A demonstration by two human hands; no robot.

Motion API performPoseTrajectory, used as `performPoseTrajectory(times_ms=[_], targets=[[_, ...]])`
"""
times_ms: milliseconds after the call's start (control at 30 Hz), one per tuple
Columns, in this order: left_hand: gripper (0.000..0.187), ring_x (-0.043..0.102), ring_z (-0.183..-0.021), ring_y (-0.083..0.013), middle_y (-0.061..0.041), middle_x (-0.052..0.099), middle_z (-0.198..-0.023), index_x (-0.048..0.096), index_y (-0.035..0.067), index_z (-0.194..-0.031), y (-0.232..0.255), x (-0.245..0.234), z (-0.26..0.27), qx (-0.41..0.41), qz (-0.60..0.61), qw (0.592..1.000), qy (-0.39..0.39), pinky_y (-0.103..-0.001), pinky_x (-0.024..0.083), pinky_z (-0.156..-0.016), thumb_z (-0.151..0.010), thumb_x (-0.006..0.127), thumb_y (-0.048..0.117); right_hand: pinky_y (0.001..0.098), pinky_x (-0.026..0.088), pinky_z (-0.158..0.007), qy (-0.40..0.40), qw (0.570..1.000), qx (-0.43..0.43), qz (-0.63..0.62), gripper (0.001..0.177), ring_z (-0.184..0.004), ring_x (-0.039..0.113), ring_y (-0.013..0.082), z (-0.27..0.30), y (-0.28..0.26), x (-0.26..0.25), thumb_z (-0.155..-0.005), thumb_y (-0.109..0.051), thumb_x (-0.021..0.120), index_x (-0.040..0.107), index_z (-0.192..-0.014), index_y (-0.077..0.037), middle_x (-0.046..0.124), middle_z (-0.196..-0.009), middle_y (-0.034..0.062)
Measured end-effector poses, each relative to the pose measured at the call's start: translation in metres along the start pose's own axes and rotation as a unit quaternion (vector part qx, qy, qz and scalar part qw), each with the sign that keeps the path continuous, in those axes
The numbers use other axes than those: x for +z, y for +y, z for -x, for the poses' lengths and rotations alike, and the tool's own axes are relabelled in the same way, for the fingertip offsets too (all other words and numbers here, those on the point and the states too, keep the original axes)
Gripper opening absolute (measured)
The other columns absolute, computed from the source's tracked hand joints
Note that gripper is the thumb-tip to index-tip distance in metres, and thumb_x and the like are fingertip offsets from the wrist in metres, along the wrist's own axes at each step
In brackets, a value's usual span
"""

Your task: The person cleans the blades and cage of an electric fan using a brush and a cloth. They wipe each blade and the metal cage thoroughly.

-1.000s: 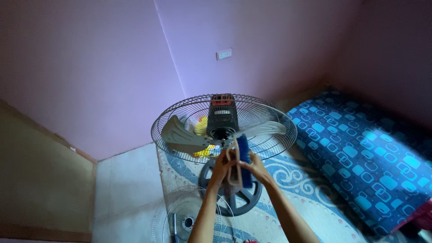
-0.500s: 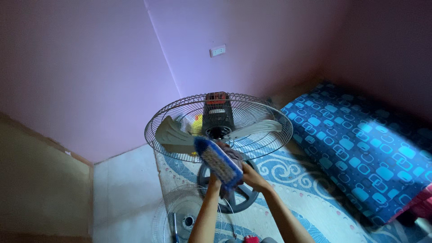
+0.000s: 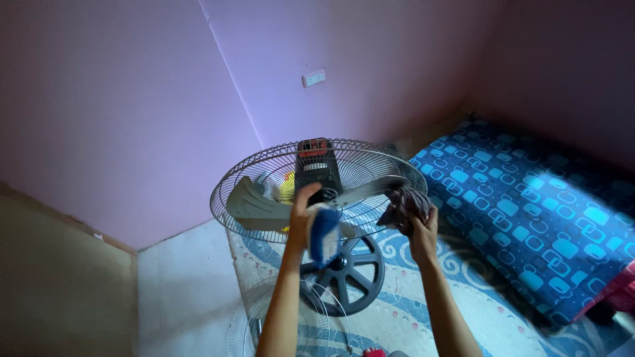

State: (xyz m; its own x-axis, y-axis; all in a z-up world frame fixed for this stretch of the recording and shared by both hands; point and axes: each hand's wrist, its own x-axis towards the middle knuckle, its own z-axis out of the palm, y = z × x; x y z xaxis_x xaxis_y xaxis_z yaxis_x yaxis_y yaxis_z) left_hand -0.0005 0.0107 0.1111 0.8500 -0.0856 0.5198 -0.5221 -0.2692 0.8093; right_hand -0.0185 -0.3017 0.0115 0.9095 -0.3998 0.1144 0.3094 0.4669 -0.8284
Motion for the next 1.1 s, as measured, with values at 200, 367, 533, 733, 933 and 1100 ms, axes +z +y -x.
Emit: performPoseTrajectory(times_ms=[200,367,533,733,933,1100], targets=[[0.05,0.07,-0.108,-0.03,-0.015,0.063,-0.138,0.059,0.015,-0.138,0.015,0.038,-0.054,-0.128,-0.076,0.982,-0.12,-0.039,0.055,-0.094,-0.094,0.066,0.039,0.0372,0.064,-0.08,-0.034,0.997,-0.052,0.056,0.068,-0.112,0.068,0.0292,0.017,-0.037,0.091,-0.083,0.009,0.055,0.044,-0.143,-0.021,0.048,-0.146,0.0136],[0.031,0.076,-0.097,-0.0282,-0.015,0.078,-0.11,0.073,0.01,-0.118,-0.017,0.017,-0.046,0.004,-0.072,0.997,-0.004,-0.036,0.058,-0.083,-0.099,0.062,0.031,0.0382,0.057,-0.101,-0.173,0.957,-0.166,0.164,0.07,-0.125,0.06,0.0306,0.023,-0.037,0.142,-0.081,0.01,0.073,0.048,-0.142,-0.013,0.052,-0.141,0.0144],[0.025,0.069,-0.087,-0.0181,-0.008,0.077,-0.097,0.073,0.004,-0.111,-0.029,-0.014,-0.025,-0.06,0.081,0.992,0.073,-0.033,0.057,-0.079,-0.102,0.06,0.023,0.04,0.057,-0.094,-0.242,0.853,-0.239,0.395,0.069,-0.114,0.068,0.0346,0.034,-0.027,0.164,-0.068,0.008,0.072,0.06,-0.135,-0.008,0.066,-0.129,0.0168],[0.024,0.065,-0.08,-0.0119,-0.005,0.072,-0.091,0.075,0.001,-0.108,-0.038,-0.035,-0.014,-0.162,0.12,0.964,0.172,-0.029,0.054,-0.071,-0.103,0.059,0.018,0.0395,0.057,-0.086,-0.294,0.823,-0.238,0.424,0.061,-0.102,0.071,0.0343,0.044,-0.006,0.169,-0.068,0.004,0.076,0.066,-0.127,-0.007,0.069,-0.122,0.017],[0.026,0.063,-0.076,-0.0109,-0.001,0.072,-0.093,0.074,0.003,-0.116,-0.059,-0.031,-0.024,-0.169,0.33,0.915,0.157,-0.028,0.052,-0.068,-0.099,0.058,0.015,0.037,0.057,-0.084,-0.058,0.875,-0.38,0.295,0.05,-0.098,0.065,0.0242,0.016,-0.028,0.164,-0.076,0.013,0.062,0.063,-0.122,-0.007,0.064,-0.107,0.0136],[0.021,0.063,-0.081,-0.008,-0.002,0.072,-0.092,0.074,0.001,-0.111,-0.044,-0.033,-0.02,-0.069,0.077,0.987,0.125,-0.027,0.053,-0.071,-0.102,0.063,0.016,0.0382,0.063,-0.085,-0.151,0.816,-0.42,0.368,0.057,-0.109,0.069,0.0316,-0.005,-0.027,0.187,-0.09,0.007,0.076,0.056,-0.143,-0.002,0.064,-0.131,0.0235]])
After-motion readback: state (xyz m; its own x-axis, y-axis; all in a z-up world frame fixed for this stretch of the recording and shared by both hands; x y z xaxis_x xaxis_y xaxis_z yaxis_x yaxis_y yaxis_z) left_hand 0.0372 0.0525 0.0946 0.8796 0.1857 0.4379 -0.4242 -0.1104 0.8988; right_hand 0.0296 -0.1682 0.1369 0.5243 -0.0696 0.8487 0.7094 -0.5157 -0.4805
